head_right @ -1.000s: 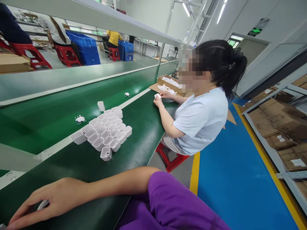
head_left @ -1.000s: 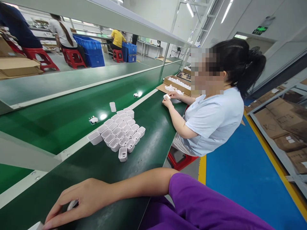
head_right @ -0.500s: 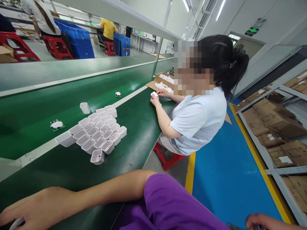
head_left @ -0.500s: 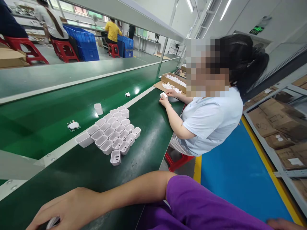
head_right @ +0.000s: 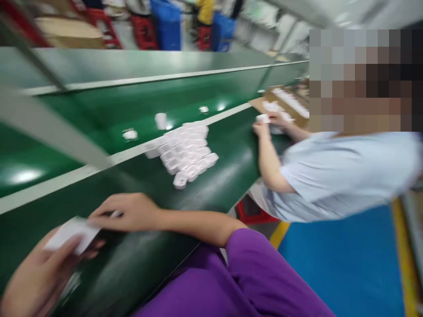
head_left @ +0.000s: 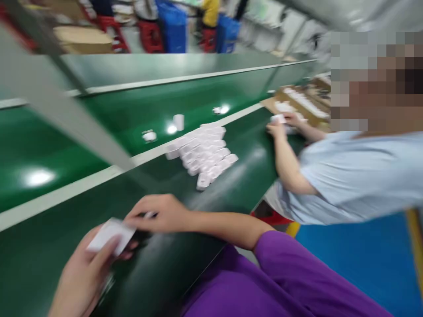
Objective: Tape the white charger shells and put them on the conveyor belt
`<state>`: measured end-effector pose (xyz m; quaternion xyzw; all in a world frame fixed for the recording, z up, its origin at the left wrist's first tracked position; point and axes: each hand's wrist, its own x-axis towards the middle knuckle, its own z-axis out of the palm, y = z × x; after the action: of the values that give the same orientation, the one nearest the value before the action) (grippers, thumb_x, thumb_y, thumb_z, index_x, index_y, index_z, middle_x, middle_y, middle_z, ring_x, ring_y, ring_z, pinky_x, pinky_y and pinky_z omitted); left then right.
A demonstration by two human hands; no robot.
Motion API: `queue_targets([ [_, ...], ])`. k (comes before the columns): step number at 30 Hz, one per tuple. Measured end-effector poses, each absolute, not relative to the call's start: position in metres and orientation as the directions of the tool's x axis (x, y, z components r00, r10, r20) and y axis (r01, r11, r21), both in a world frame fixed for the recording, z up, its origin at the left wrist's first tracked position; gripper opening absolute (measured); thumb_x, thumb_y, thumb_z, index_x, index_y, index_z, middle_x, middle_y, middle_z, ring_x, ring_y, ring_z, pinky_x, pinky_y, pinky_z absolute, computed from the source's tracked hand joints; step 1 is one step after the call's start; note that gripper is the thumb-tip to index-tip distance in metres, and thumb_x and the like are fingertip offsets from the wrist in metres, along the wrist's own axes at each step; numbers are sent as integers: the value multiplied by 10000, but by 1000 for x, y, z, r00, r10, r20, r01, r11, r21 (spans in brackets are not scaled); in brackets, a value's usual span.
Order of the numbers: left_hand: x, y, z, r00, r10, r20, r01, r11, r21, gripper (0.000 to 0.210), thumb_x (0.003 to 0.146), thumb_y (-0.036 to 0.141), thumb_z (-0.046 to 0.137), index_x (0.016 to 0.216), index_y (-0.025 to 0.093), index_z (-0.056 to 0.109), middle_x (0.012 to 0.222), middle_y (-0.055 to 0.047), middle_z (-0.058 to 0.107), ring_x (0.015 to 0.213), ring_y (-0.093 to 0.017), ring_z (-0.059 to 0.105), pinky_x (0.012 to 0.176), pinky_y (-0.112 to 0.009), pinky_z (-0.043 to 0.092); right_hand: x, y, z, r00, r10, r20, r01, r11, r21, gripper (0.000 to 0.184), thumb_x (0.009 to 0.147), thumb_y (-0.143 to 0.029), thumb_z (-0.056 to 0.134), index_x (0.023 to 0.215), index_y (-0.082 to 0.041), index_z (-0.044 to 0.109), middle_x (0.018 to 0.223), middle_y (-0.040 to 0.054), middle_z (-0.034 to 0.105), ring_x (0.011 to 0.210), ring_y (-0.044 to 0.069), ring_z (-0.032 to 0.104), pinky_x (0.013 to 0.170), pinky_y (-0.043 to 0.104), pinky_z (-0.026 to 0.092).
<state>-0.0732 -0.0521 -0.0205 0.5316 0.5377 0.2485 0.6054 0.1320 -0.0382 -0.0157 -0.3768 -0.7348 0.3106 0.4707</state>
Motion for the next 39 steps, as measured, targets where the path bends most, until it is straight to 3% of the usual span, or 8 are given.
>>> queue_targets([
  [3,-52,-63,3,173,899,-402,25,404,914,564,644,540,814,1043,241,550,732,32,715,622,-201,691,522,-296,570,137,-43,-8,-188,876,443,223,478,-850,91,926,-220,656,882,-184,727,882,11,747,845,116,691,837,220,547],
  [6,-42,-55,7,181,918,-352,9,356,934,556,646,500,808,1004,188,518,709,7,693,585,-184,690,488,-264,554,139,-42,-5,-167,866,471,220,498,-839,85,913,-188,661,861,-200,728,849,8,734,792,122,680,761,234,552],
  [11,-46,-63,4,224,933,-281,103,264,959,473,729,461,759,1019,206,487,775,16,681,611,-161,694,489,-240,541,134,-52,-1,-146,821,552,275,570,-775,92,897,-141,667,867,-195,737,842,19,718,763,116,679,667,211,551],
  [19,-45,-68,11,156,961,-228,473,130,872,441,726,499,708,981,225,476,674,44,679,537,-164,660,529,-261,498,131,-56,-4,-166,711,683,405,681,-610,97,899,-115,655,880,-176,728,829,22,721,684,93,672,579,171,541],
  [26,-41,-71,14,104,989,-105,506,38,862,373,700,444,700,879,228,454,667,52,640,535,-131,628,502,-217,457,130,-59,-4,-179,692,700,451,690,-567,127,918,-142,621,906,-214,724,821,7,722,654,97,669,562,180,559],
  [33,-41,-72,11,104,993,-61,525,-2,851,377,715,449,687,871,232,422,752,26,643,568,-132,635,516,-218,470,128,-65,-9,-174,767,618,428,624,-654,150,941,-196,590,905,-239,730,830,15,715,662,117,670,566,224,568],
  [39,-40,-75,7,118,993,10,537,-72,840,335,750,430,651,888,227,423,792,4,657,580,-136,650,516,-219,473,125,-63,-9,-156,666,730,469,700,-539,121,910,-139,633,930,-231,708,812,6,723,629,109,664,544,204,548],
])
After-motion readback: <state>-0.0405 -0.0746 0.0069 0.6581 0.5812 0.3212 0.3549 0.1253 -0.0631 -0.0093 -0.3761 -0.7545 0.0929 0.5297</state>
